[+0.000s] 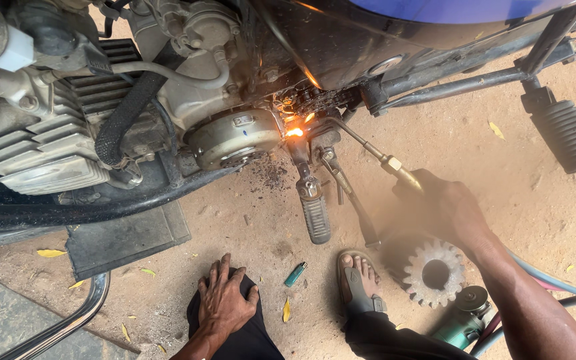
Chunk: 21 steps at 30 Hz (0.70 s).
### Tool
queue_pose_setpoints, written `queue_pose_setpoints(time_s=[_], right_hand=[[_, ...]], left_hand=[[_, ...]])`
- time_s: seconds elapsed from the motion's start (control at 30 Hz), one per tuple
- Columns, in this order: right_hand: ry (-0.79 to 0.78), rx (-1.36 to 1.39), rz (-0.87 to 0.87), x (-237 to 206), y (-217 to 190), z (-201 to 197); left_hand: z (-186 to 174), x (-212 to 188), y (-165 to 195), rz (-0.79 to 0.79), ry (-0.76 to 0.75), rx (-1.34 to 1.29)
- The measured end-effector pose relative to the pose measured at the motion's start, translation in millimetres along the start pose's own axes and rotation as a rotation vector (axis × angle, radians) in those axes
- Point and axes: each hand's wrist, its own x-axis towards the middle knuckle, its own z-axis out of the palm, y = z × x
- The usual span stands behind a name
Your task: The person crouches beside a motorcycle and uses a gas blowtorch to heat and burn material on the engine's chain and sprocket area, producing sparks and smoke. They reposition the torch repeatedly, adjust the flame, then stand up and walk away across the dirt yard.
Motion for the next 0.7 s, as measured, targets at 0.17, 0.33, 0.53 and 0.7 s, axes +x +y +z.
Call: queue_pose_setpoints(time_s=[0.17, 0.33, 0.53, 0.7], right_hand=[[0.043, -0.001, -0.061, 0.5, 3.5, 0.0], [-0.011, -0.001, -0.027, 1.9, 2.6, 0.7], [0.003, -0.056, -0.032, 4.2, 2.7, 2.9], [0.021, -0.064, -0.048, 5.4, 6.7, 4.4]], left_hand=[[0.9, 0.9, -1.0, -0.001, 0.009, 0.000], [1.0, 1.4, -1.3, 0.002, 0.005, 0.003], [1.4, 0.0, -0.6, 0.003, 0.017, 0.002], [0.8, 0.0, 0.3, 0.001, 0.020, -0.005]])
